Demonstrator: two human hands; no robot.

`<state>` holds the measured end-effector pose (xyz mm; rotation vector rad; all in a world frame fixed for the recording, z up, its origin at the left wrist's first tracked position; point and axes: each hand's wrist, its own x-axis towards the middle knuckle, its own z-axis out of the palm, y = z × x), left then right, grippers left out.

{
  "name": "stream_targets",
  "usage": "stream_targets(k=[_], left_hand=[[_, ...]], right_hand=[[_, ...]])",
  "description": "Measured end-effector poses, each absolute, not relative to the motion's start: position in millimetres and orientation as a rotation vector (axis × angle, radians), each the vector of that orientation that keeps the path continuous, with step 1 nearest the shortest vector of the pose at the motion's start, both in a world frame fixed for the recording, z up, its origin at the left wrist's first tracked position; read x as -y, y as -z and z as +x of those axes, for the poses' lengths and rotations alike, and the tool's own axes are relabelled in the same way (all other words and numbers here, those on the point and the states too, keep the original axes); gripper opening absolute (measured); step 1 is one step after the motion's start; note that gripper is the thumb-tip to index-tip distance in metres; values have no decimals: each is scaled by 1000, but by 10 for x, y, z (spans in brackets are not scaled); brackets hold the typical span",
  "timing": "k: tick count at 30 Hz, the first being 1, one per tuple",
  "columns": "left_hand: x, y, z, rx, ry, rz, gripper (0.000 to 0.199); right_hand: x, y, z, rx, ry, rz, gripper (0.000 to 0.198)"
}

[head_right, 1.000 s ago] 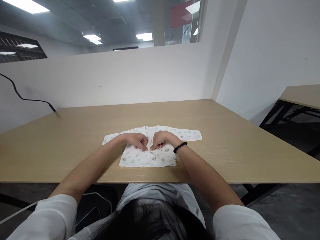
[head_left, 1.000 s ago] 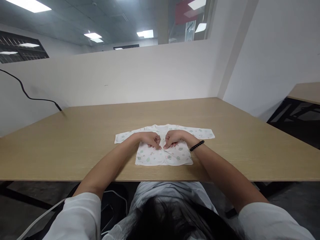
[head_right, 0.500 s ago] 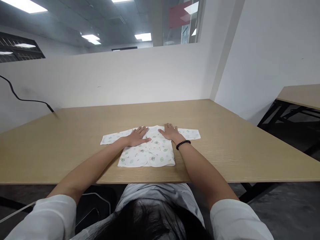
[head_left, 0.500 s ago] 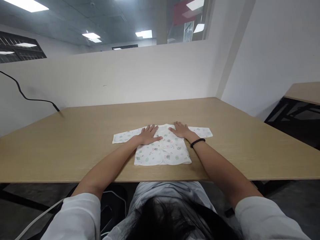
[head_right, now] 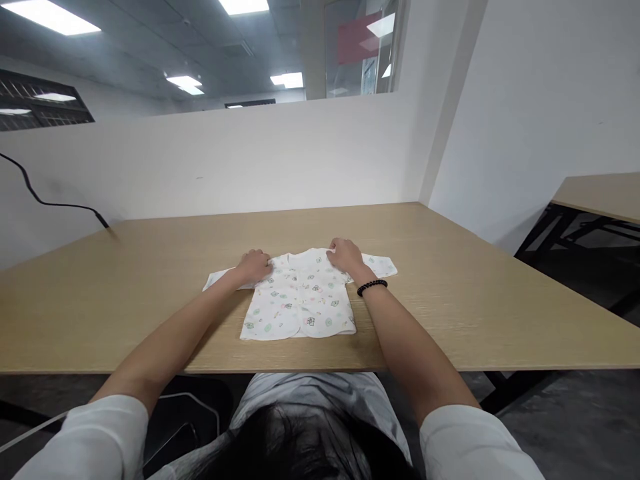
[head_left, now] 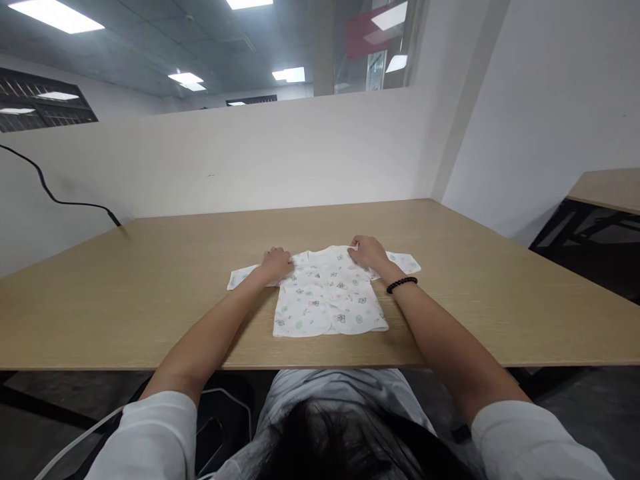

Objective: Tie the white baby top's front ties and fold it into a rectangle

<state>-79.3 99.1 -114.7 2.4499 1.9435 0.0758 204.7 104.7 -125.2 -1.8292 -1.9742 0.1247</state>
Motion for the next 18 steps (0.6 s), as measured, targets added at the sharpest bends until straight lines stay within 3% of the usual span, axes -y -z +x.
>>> stream_targets(k=[4, 8, 14, 18], left_hand=[[-1043, 1073, -866, -1967, -220, 2411, 24], [-1063, 1056, -862, -1994, -390, 2326, 30], [-1080, 1070, -797, -1742, -1354, 2154, 23], [-1035, 1033, -841, -1662, -1591, 2300, 20]], right_hand=[[-979, 1154, 2007, 1810, -450, -1773, 11], [-942, 1144, 1951, 1536, -878, -1530, 11], [-961, 1052, 1952, 1457, -516, -1251, 16], [-945, 950, 2020, 1465, -341, -1190, 15]])
